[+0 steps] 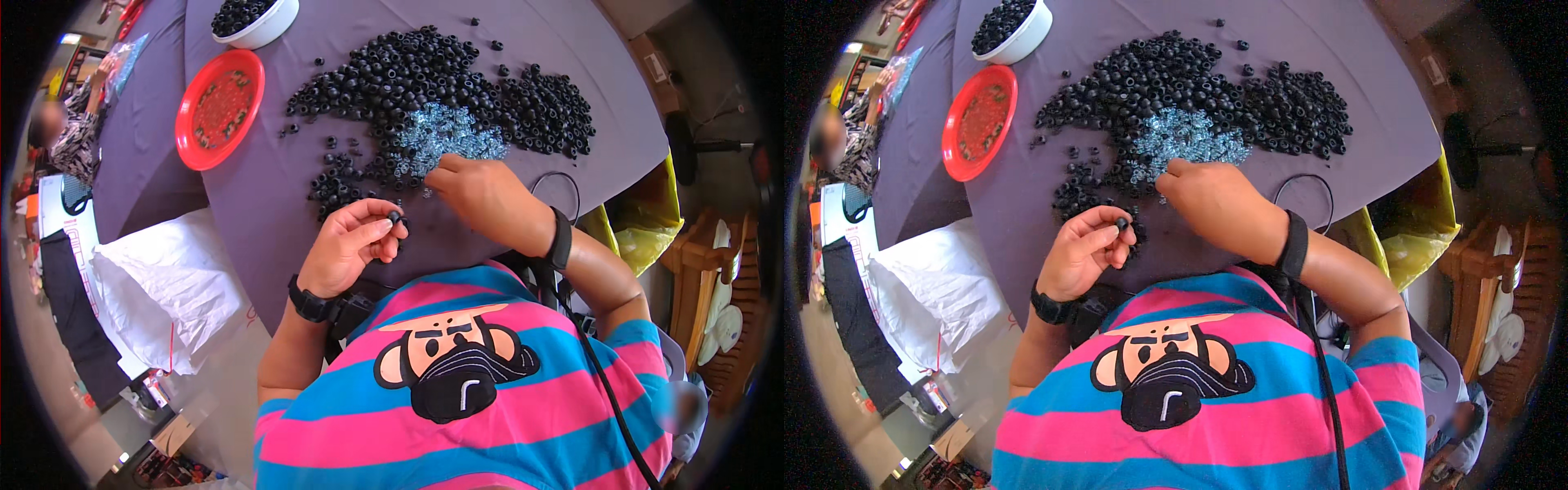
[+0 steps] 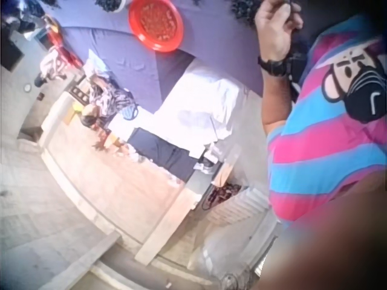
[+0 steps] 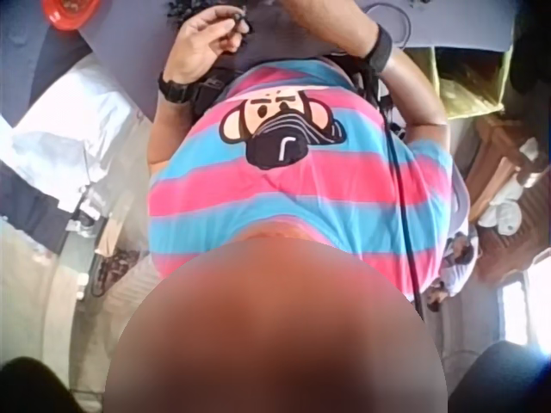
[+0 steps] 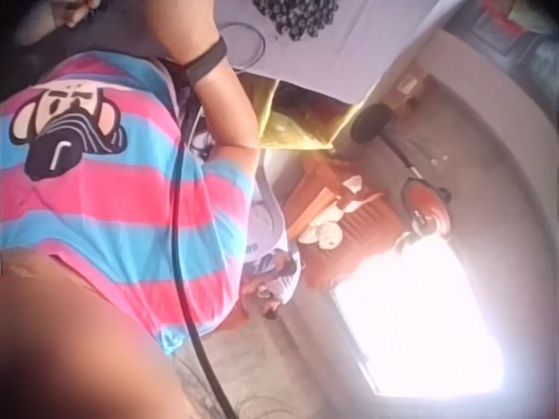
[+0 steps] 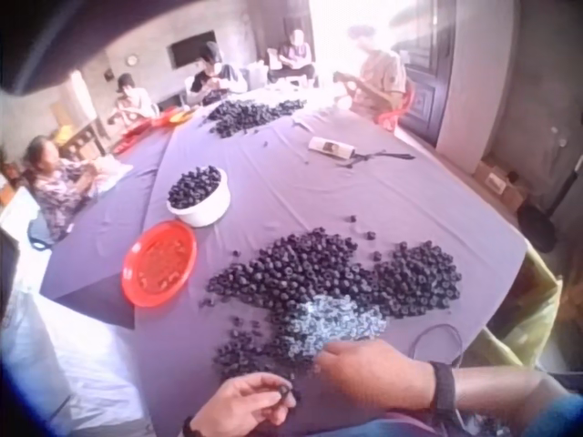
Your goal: Sorting small black plastic parts from a pile on the table.
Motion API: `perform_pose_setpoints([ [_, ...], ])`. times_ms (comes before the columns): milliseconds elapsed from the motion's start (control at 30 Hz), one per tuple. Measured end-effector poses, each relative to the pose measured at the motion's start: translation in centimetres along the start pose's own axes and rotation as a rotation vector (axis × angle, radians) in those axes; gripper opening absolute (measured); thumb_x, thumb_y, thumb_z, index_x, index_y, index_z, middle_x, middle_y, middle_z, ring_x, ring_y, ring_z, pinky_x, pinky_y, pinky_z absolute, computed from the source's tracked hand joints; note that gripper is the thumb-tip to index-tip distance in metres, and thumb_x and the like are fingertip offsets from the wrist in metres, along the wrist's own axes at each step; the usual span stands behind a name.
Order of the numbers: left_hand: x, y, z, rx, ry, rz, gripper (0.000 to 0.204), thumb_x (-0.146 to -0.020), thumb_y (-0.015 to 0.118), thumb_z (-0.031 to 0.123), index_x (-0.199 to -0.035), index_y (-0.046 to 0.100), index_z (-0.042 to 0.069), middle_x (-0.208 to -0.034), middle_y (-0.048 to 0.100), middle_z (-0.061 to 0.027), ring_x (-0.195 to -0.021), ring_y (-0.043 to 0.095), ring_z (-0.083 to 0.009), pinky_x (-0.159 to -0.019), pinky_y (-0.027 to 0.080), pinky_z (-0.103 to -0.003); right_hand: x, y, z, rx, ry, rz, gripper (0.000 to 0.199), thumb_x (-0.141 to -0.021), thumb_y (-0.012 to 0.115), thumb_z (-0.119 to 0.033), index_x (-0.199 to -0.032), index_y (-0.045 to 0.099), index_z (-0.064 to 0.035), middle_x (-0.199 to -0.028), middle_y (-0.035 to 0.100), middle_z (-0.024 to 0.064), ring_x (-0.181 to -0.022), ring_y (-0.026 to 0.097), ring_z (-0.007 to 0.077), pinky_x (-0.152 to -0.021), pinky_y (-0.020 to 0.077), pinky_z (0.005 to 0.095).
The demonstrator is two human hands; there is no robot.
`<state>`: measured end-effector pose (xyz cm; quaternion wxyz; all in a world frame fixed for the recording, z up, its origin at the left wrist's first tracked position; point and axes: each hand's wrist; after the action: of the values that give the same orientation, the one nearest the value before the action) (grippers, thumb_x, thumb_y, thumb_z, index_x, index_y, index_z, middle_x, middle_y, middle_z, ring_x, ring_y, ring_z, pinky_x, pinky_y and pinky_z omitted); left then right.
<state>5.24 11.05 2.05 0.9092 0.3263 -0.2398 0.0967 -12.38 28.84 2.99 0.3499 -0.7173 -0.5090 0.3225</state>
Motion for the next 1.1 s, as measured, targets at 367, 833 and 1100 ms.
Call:
perform_pose_setpoints([
  [367,0.4,0.2,0.1,-0.004,0.012,0.028,0.022,-0.093,0.054,0.006,-0.114,0.060,0.001,-0.096,0.067,-0.0093,-0.071,0.060,-0.0125,-0.066,0.050,-0.025,-0.7,-0.9,-1.6,-0.139,-0.048,0.044,0.013,-0.082,0.061,-0.001,-0.094,0.062,-0.0033,-0.084,0.058,0.0110,-0.073,0.061,0.0302,-0.060,0.0489,0.0370],
  [833,-0.1,1.5,-0.2,-0.007,0.010,-0.043,0.025,-0.091,0.059,0.006,-0.115,0.059,-0.001,-0.094,0.065,-0.0076,-0.073,0.058,-0.0142,-0.068,0.047,-0.027,0.5,0.3,-2.5,-0.747,0.005,0.067,0.021,-0.077,0.070,0.006,-0.096,0.066,-0.0002,-0.086,0.058,0.0081,-0.077,0.060,0.0178,-0.062,0.0478,0.0267],
  [1100,-0.2,2.4,0.1,0.000,0.025,-0.047,0.023,-0.089,0.063,0.004,-0.112,0.060,-0.001,-0.089,0.065,-0.0062,-0.072,0.059,-0.0124,-0.067,0.048,-0.025,1.4,0.8,-2.1,-0.942,0.036,0.123,0.020,-0.079,0.068,0.009,-0.096,0.064,-0.0021,-0.092,0.057,0.0023,-0.080,0.057,0.0082,-0.062,0.0451,0.0213],
])
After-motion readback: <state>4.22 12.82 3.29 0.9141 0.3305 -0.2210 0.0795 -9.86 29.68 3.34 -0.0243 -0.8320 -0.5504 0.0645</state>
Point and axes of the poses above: each hand's wrist, its own x-axis away from the middle knuckle, its own y-axis out of the palm, z = x × y
